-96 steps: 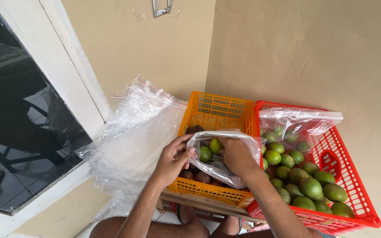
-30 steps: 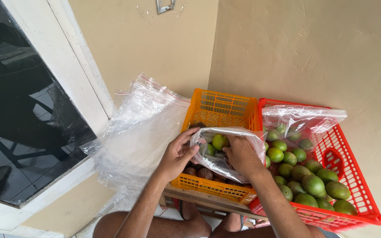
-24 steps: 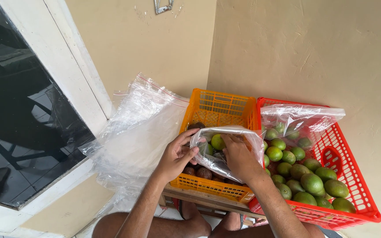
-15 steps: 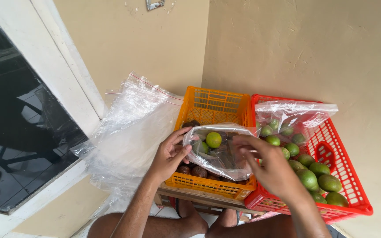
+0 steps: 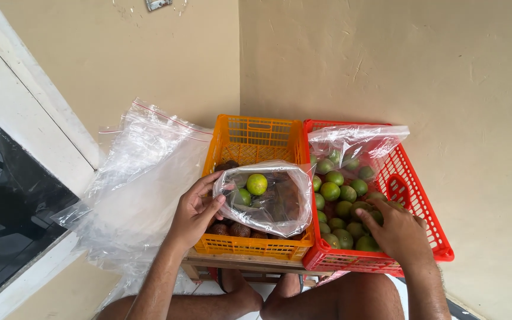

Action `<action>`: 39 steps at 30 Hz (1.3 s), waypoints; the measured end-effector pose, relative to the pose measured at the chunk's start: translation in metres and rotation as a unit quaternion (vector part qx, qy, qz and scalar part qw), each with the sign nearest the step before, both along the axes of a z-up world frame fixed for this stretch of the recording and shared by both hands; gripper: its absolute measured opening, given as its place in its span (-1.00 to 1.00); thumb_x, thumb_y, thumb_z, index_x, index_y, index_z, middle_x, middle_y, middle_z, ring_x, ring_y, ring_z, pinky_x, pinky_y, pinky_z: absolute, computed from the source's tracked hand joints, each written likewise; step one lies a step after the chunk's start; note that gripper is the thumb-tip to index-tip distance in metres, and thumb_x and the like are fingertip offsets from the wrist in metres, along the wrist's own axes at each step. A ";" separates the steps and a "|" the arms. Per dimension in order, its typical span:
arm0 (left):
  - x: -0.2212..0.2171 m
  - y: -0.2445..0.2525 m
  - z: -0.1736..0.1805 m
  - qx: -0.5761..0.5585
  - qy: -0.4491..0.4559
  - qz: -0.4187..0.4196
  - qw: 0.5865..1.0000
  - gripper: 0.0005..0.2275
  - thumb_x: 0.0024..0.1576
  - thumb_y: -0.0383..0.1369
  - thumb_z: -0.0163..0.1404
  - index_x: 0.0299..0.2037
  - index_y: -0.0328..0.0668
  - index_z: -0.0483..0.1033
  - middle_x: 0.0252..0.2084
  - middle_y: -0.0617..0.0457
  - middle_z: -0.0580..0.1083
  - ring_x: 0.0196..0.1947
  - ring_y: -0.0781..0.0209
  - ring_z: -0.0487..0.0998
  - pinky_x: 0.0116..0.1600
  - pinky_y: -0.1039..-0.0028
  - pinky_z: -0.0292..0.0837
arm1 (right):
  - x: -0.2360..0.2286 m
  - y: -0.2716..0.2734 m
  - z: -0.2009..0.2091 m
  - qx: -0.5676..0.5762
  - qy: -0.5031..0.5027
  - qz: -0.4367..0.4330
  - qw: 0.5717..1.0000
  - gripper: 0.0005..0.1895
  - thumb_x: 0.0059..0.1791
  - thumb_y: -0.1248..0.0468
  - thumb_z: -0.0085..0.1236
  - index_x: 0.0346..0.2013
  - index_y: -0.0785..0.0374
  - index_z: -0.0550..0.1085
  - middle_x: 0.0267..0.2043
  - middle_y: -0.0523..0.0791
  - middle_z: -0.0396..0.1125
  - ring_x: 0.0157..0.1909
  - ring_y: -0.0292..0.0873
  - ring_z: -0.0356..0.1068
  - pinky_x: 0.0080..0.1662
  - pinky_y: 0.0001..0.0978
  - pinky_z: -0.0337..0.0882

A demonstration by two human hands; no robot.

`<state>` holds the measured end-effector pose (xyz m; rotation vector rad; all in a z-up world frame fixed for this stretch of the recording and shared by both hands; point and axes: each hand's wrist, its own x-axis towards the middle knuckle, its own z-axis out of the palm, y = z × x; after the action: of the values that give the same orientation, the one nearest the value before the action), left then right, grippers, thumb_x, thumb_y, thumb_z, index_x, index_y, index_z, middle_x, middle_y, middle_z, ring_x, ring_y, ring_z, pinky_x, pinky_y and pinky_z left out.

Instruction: The person picks up green limes from a red crate and places them into a clear plastic bag held over an orange crate containing snake fruit.

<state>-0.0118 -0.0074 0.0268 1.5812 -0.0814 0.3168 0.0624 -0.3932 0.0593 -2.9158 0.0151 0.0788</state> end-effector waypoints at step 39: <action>-0.002 0.002 0.004 0.017 0.016 -0.034 0.999 -0.43 0.12 -0.25 0.09 0.39 0.02 0.27 0.33 -0.09 0.45 -0.41 0.44 0.51 -0.49 0.65 0.45 | -0.006 -0.013 -0.014 0.209 -0.199 0.122 0.950 -0.36 -0.11 0.12 0.30 0.25 0.15 0.40 0.06 0.01 0.36 -0.04 -0.02 0.50 0.09 -0.19 0.52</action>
<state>-0.0142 -0.0053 0.0309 1.6125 -0.1157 0.2382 0.0560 -0.4064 0.0453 -2.4436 -0.3810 -0.4149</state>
